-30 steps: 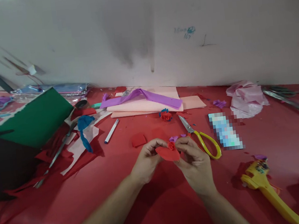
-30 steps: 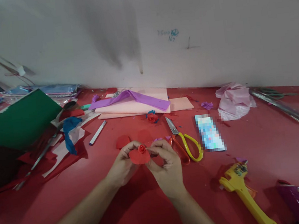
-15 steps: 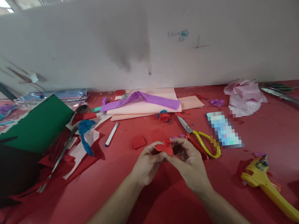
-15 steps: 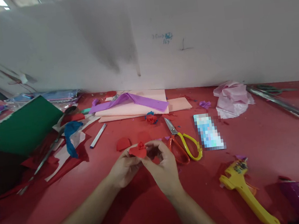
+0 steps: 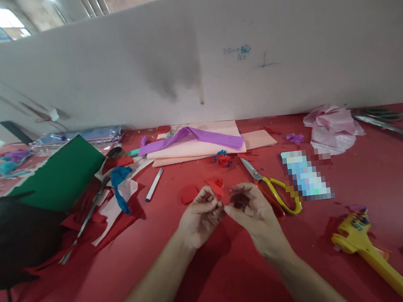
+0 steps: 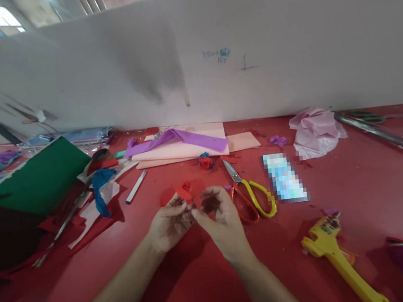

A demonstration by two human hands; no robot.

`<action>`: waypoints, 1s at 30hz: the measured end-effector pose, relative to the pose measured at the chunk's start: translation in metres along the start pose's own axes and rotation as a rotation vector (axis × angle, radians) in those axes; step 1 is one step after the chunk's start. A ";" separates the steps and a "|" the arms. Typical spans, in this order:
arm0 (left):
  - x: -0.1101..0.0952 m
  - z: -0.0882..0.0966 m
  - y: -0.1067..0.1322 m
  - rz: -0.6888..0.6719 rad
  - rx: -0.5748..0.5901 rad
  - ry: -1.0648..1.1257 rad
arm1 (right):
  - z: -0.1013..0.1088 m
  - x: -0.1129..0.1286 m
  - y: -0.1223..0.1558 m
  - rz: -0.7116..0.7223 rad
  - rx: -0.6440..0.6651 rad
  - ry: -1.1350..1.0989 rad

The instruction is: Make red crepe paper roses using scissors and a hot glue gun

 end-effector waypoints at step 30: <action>0.003 0.002 -0.001 -0.075 -0.125 -0.156 | 0.006 -0.010 -0.007 -0.109 -0.013 -0.073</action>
Point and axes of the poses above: each hand's wrist, its own y-axis away from the middle knuckle, its own z-axis out of the back of the hand, x = y × z, the point moved 6 cm from there along -y, towards the middle knuckle, and after that the axes turned 2 degrees about x, right-handed, at the moved point
